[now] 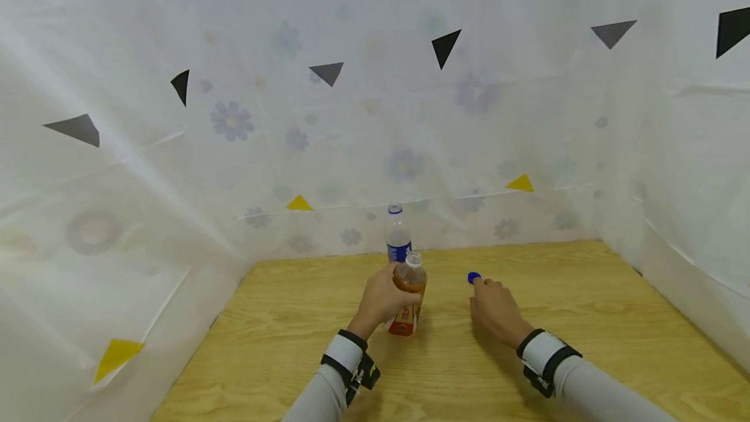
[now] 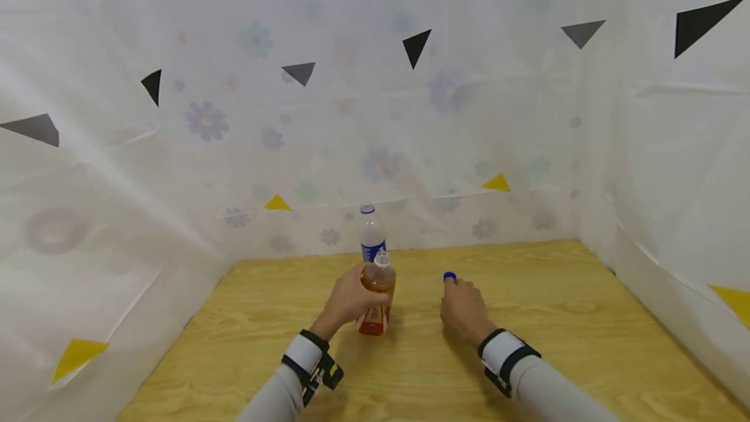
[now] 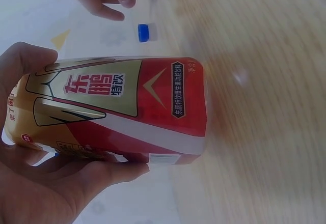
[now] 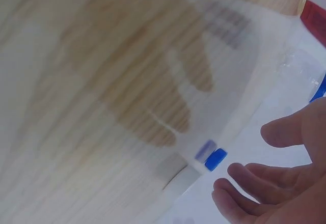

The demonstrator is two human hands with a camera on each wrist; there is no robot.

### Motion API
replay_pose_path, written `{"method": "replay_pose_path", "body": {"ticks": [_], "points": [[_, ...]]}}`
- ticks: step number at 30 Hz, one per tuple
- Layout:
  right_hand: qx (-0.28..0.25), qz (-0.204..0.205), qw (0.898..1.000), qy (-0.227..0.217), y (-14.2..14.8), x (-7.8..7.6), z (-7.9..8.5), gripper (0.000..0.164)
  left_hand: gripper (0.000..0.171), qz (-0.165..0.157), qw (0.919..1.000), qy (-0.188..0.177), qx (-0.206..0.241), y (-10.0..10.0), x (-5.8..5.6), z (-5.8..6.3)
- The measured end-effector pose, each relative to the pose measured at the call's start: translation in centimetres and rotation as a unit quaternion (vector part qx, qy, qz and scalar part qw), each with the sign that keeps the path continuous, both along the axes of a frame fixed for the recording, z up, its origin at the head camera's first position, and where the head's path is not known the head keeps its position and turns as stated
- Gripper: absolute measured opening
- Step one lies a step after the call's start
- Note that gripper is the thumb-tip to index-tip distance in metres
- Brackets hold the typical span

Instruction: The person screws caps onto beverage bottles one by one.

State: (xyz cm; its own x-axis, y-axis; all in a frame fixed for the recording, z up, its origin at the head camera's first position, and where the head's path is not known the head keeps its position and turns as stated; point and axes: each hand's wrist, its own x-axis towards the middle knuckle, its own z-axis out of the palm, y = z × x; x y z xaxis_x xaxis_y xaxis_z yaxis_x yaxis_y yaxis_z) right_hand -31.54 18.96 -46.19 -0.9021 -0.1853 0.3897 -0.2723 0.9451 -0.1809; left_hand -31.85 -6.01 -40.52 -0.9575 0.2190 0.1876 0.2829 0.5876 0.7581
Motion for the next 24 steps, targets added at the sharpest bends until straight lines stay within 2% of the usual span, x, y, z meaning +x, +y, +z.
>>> {"method": "replay_pose_path", "body": {"ticks": [4,8,12,24], "points": [[0.015,-0.029,0.999,-0.03,1.1,-0.1,0.0,0.037,0.065,-0.001,1.0,0.002,-0.001,0.1,-0.1,0.0],[-0.014,-0.056,0.994,-0.089,1.9,-0.2,0.2,0.044,0.065,0.001,1.0,0.002,0.0,0.2,-0.1,0.0],[-0.034,-0.067,0.988,-0.133,2.5,-0.2,0.2,0.043,0.064,0.002,1.0,0.001,-0.002,0.3,-0.1,0.0],[-0.009,-0.053,0.99,-0.131,2.7,0.1,0.2,0.031,0.065,0.001,1.0,0.006,0.0,0.3,0.1,0.0]]}}
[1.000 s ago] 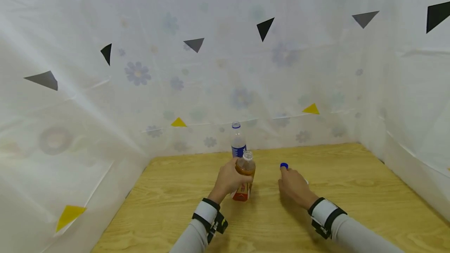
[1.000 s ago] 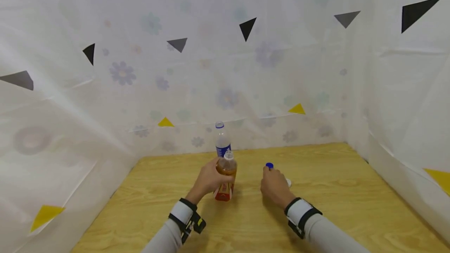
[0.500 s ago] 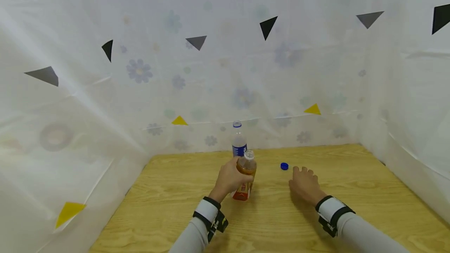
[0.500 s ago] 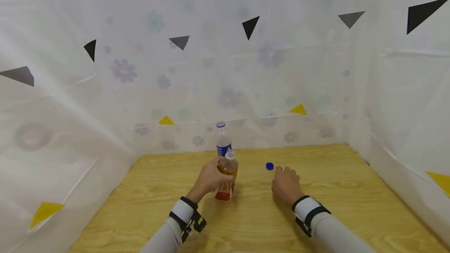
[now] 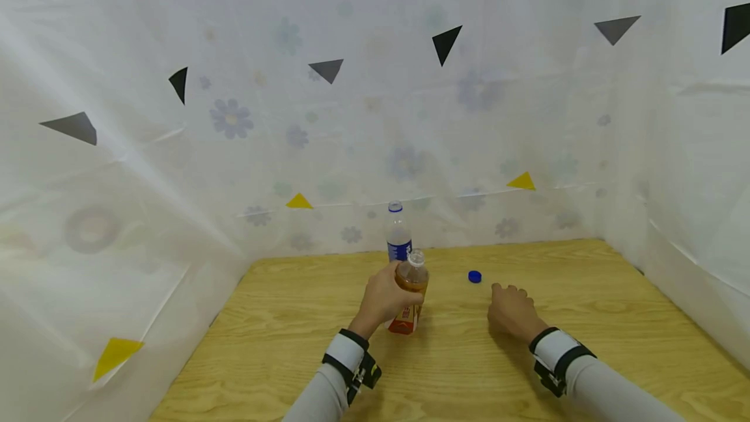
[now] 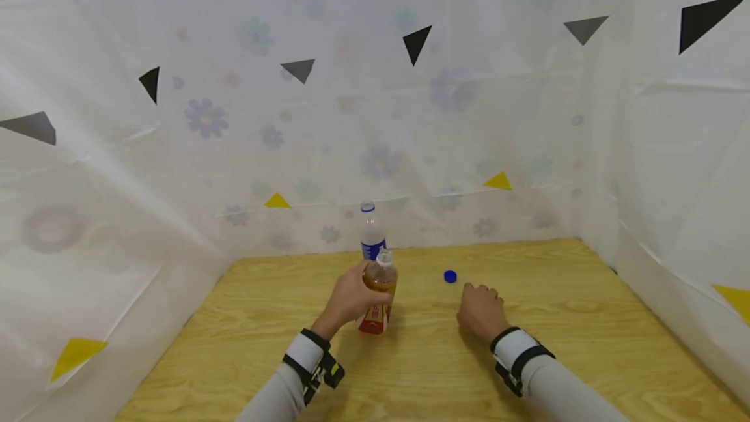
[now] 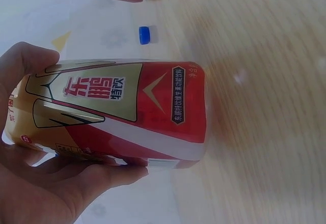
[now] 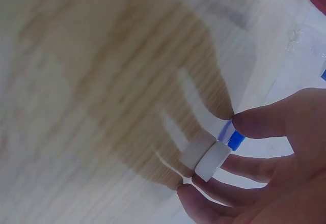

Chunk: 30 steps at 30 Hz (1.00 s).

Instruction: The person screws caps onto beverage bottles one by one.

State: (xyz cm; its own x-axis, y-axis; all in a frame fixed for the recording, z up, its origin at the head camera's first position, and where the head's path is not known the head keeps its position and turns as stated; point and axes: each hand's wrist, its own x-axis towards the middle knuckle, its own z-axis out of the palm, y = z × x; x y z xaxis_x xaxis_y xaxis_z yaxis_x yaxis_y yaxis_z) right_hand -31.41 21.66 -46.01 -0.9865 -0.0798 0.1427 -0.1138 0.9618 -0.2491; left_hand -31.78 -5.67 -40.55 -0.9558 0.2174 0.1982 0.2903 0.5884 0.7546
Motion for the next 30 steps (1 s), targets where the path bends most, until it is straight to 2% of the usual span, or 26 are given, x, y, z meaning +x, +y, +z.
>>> {"method": "replay_pose_path", "body": {"ticks": [9,16,23,30], "points": [[-0.014,0.009,1.0,-0.019,0.0,0.0,0.5,0.031,0.064,0.003,1.0,0.004,-0.005,0.0,0.1,0.1],[-0.007,0.019,1.0,-0.011,0.3,0.0,0.7,0.02,0.062,0.006,0.9999,0.001,-0.009,0.3,0.3,0.2],[-0.017,0.05,0.997,0.049,0.0,-0.3,1.6,0.031,0.063,0.006,0.9999,0.001,-0.015,0.4,0.2,0.1],[-0.062,0.084,0.989,0.109,-1.6,-0.8,5.2,0.027,0.063,0.01,0.9997,-0.001,-0.021,0.4,0.1,0.1]]}}
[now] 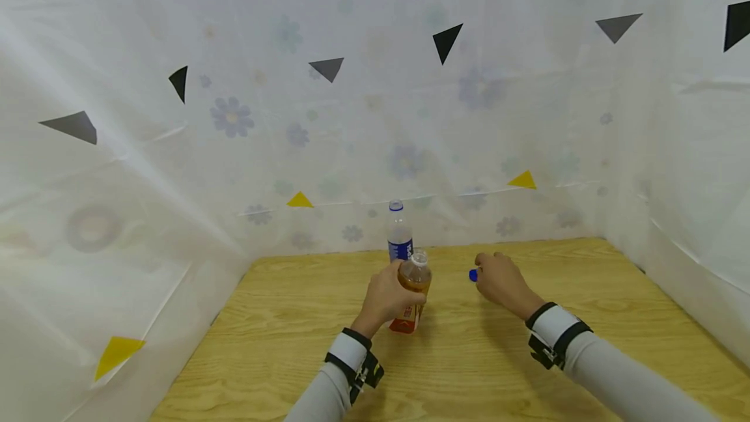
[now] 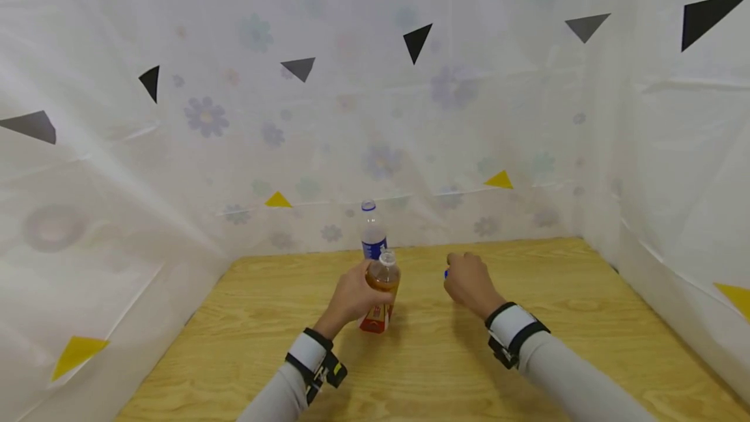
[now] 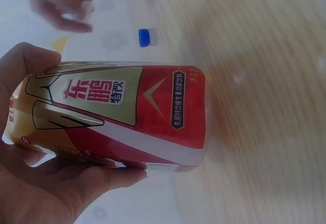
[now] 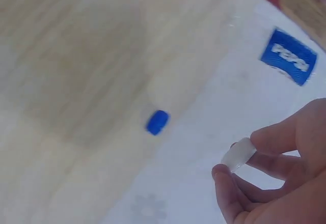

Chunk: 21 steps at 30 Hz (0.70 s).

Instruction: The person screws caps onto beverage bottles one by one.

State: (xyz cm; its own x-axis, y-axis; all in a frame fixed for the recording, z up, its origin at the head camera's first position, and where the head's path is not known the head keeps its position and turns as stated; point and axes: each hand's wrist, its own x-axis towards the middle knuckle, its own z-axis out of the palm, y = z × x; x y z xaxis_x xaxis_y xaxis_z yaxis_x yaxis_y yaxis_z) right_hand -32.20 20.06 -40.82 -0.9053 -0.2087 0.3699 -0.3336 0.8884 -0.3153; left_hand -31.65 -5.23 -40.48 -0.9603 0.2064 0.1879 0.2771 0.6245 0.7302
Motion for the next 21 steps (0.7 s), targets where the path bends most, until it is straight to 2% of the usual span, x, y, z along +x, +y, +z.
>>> {"method": "replay_pose_path", "body": {"ticks": [7,11,15,21], "points": [[-0.09,0.02,0.992,0.086,-2.3,0.1,3.6,0.024,0.063,-0.001,0.9999,0.007,-0.009,-0.1,0.1,0.2],[-0.119,0.027,0.985,0.122,-3.7,0.9,4.9,0.02,0.063,0.001,0.9999,0.006,-0.009,0.0,0.1,0.1],[-0.137,0.045,0.982,0.118,-5.0,1.9,6.3,0.018,0.063,0.003,1.0,0.002,-0.008,0.2,0.1,0.0],[-0.141,0.069,0.985,0.071,-6.4,2.5,7.9,0.02,0.063,0.002,1.0,-0.007,0.0,0.4,0.3,0.3]]}}
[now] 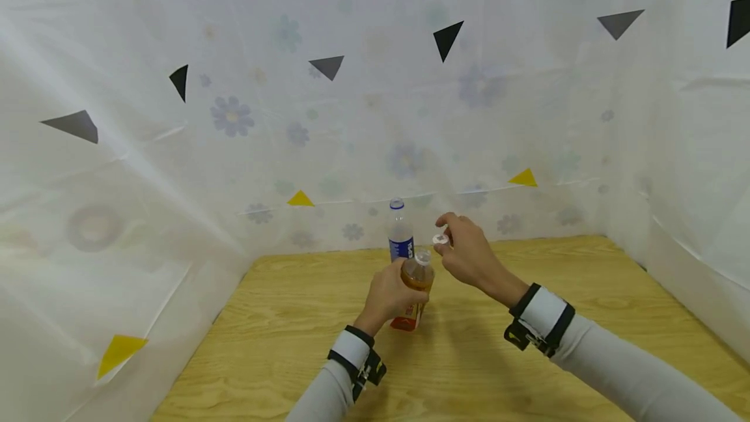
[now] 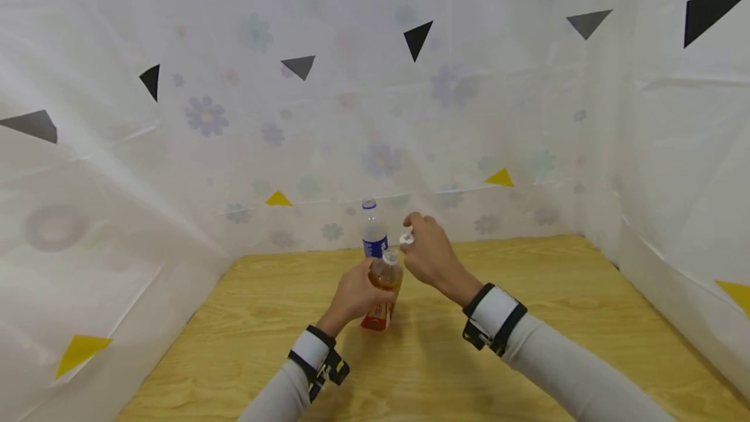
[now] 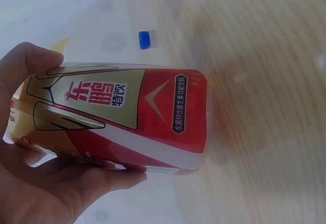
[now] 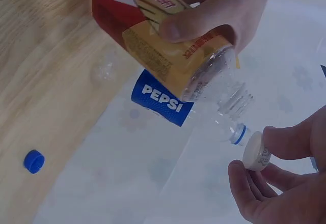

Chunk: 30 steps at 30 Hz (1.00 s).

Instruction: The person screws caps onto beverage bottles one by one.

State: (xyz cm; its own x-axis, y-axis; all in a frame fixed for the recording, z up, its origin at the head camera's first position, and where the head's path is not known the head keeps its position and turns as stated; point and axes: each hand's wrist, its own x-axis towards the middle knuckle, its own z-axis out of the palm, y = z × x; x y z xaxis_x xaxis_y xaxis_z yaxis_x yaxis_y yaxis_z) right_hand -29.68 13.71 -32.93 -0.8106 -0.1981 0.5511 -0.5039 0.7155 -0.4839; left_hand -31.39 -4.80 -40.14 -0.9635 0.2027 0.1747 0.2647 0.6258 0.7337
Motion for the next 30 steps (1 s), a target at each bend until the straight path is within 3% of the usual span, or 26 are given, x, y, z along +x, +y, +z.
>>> {"method": "replay_pose_path", "body": {"ticks": [10,21,30], "points": [[0.011,0.011,0.999,-0.039,-1.7,0.1,0.3,0.021,0.062,0.001,1.0,0.008,0.006,-0.7,0.0,-0.1],[0.001,0.062,0.997,-0.038,-2.4,0.1,0.1,0.027,0.061,-0.005,1.0,0.007,0.002,-0.5,0.0,0.0],[0.012,0.06,0.997,-0.048,-2.5,0.2,-0.5,0.027,0.062,-0.008,0.9999,0.01,0.001,-0.4,0.1,-0.1]]}}
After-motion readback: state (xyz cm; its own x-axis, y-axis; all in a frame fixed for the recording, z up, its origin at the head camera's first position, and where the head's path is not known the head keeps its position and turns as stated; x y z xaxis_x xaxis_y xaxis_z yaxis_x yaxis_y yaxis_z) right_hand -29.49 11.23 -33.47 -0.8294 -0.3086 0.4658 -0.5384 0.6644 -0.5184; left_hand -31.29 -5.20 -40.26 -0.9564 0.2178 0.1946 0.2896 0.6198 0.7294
